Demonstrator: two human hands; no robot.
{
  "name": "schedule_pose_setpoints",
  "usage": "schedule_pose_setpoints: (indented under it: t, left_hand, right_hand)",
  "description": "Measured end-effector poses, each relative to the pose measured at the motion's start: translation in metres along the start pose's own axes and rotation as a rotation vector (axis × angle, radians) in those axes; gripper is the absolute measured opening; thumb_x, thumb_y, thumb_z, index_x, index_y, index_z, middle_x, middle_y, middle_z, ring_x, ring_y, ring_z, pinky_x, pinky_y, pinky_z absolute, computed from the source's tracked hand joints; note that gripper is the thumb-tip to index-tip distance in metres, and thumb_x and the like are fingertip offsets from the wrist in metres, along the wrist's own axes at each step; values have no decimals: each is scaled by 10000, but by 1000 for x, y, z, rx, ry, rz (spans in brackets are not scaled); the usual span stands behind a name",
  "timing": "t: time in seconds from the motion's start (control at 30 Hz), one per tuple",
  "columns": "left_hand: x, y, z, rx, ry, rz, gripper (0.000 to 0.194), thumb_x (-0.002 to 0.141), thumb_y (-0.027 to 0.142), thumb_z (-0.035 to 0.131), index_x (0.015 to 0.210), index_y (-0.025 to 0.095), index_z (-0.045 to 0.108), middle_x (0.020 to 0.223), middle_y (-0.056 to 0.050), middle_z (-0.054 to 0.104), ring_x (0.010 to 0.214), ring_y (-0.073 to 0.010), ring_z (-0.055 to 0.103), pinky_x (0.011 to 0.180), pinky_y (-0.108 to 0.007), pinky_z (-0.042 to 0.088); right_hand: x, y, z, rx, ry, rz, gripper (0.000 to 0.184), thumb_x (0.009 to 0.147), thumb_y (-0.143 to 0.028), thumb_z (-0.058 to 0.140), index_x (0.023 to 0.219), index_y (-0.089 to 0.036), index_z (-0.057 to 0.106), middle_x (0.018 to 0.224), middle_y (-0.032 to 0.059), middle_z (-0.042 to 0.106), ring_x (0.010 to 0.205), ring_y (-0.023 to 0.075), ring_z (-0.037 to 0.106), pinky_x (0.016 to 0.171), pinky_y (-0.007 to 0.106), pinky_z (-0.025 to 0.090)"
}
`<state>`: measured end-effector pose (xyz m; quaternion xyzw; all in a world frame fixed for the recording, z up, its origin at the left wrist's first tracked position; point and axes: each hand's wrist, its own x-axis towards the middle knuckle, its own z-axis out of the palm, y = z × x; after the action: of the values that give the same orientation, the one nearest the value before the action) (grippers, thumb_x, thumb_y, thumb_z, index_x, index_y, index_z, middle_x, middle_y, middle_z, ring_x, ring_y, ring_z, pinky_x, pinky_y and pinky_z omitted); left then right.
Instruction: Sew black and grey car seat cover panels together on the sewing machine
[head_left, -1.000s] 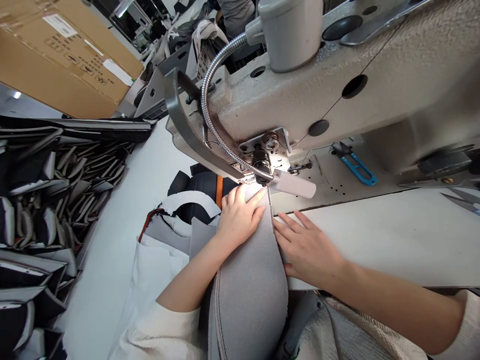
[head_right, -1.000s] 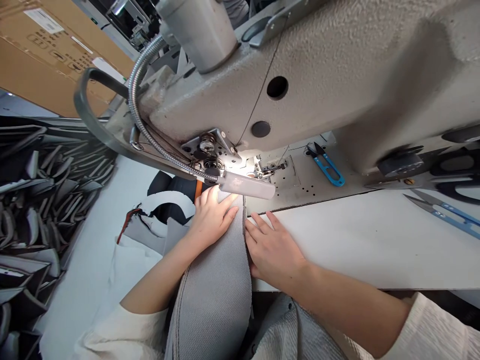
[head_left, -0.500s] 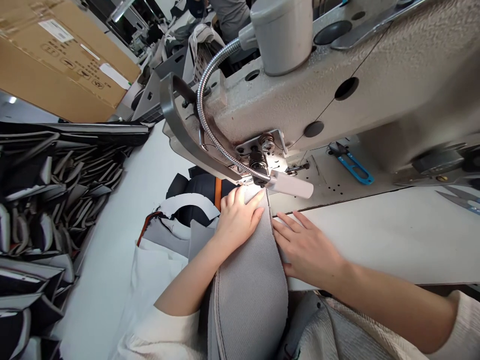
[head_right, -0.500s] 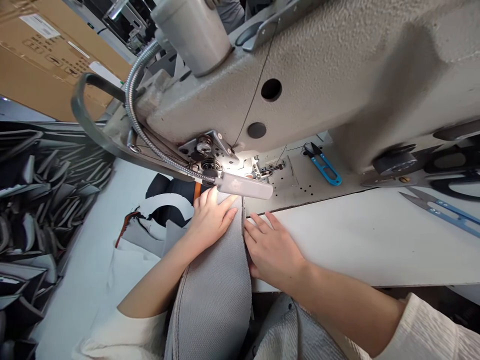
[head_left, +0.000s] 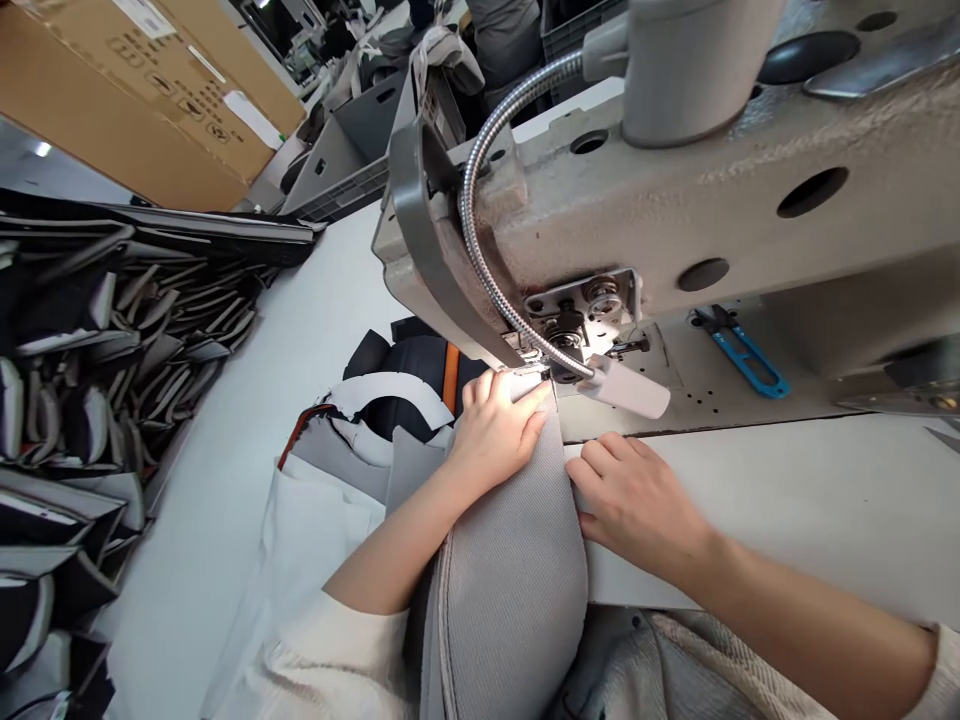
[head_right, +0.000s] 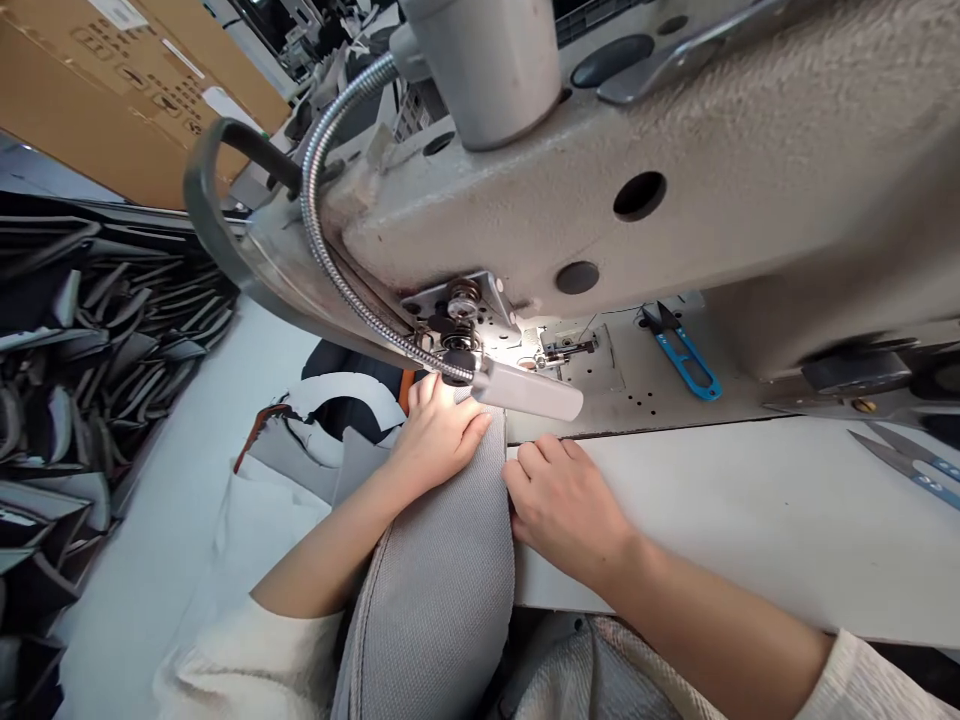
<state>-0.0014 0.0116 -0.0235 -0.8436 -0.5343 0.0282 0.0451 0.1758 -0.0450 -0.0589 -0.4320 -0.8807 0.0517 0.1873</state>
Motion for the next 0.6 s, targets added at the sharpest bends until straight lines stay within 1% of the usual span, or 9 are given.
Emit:
schedule_pose_setpoints:
  t: [0.1, 0.2, 0.27, 0.3, 0.37, 0.4, 0.47, 0.53, 0.6]
  left_hand:
    - [8, -4, 5, -20, 26, 27, 359, 909, 351, 387, 1195, 272, 589, 1119, -122, 524, 1058, -299, 400, 900, -461, 333]
    - [8, -8, 1, -53, 25, 63, 358, 914, 325, 372, 1178, 261, 604, 1113, -114, 551, 1070, -286, 418, 926, -454, 336]
    - [2, -8, -8, -76, -44, 94, 375, 909, 331, 390, 1231, 239, 559, 1199, -111, 527, 1154, -289, 391, 971, -459, 326]
    - [-3, -8, -14, -89, -98, 113, 399, 909, 343, 395, 1272, 228, 516, 1256, -109, 500, 1209, -291, 359, 1003, -476, 306]
    - [-14, -9, -24, -116, -215, 143, 454, 918, 364, 376, 1347, 218, 415, 1363, -101, 425, 1307, -285, 269, 1060, -527, 233]
    - [-19, -11, -27, -130, -263, 147, 464, 928, 365, 350, 1368, 222, 378, 1404, -93, 385, 1339, -275, 229, 1077, -546, 194]
    - [-26, -18, -29, -159, -313, 141, 453, 942, 342, 301, 1381, 239, 356, 1453, -73, 323, 1370, -248, 183, 1099, -551, 146]
    - [-26, -26, -28, -191, -328, 144, 440, 946, 316, 279, 1372, 260, 373, 1473, -52, 294, 1377, -220, 180, 1116, -521, 133]
    - [-23, -33, -30, -222, -358, 150, 440, 949, 310, 266, 1376, 277, 366, 1486, -39, 268, 1382, -205, 180, 1122, -500, 137]
  right_hand:
    - [1, 1, 0, 7, 16, -7, 182, 676, -183, 639, 673, -196, 458, 673, 12, 479, 683, 181, 418, 611, 310, 274]
    - [-7, -4, -2, 52, 5, -99, 226, 672, -260, 679, 685, -197, 463, 673, 2, 476, 660, 179, 416, 594, 317, 287]
    - [-16, -10, -6, 90, -15, -171, 260, 695, -361, 680, 732, -192, 486, 700, 3, 481, 677, 183, 430, 615, 327, 321]
    - [-20, -14, -7, 106, -19, -205, 260, 722, -390, 660, 764, -187, 503, 726, 8, 493, 705, 187, 446, 652, 337, 345]
    - [-28, -23, -8, 136, 4, -284, 198, 804, -359, 589, 850, -172, 542, 820, 30, 536, 820, 199, 484, 799, 369, 371]
    - [-31, -26, -7, 148, 28, -328, 167, 842, -316, 544, 908, -164, 560, 895, 45, 559, 904, 205, 491, 889, 390, 350]
    - [-35, -34, -1, 160, 46, -418, 196, 885, -261, 480, 1027, -164, 573, 1071, 72, 567, 1059, 224, 466, 1017, 447, 266]
    - [-38, -44, 10, 169, 15, -494, 197, 876, -262, 502, 1036, -200, 598, 1142, 69, 569, 1116, 249, 451, 1039, 513, 234]
    - [-40, -55, 22, 173, -23, -530, 141, 844, -259, 556, 956, -234, 638, 1122, 56, 599, 1094, 264, 474, 1007, 557, 259]
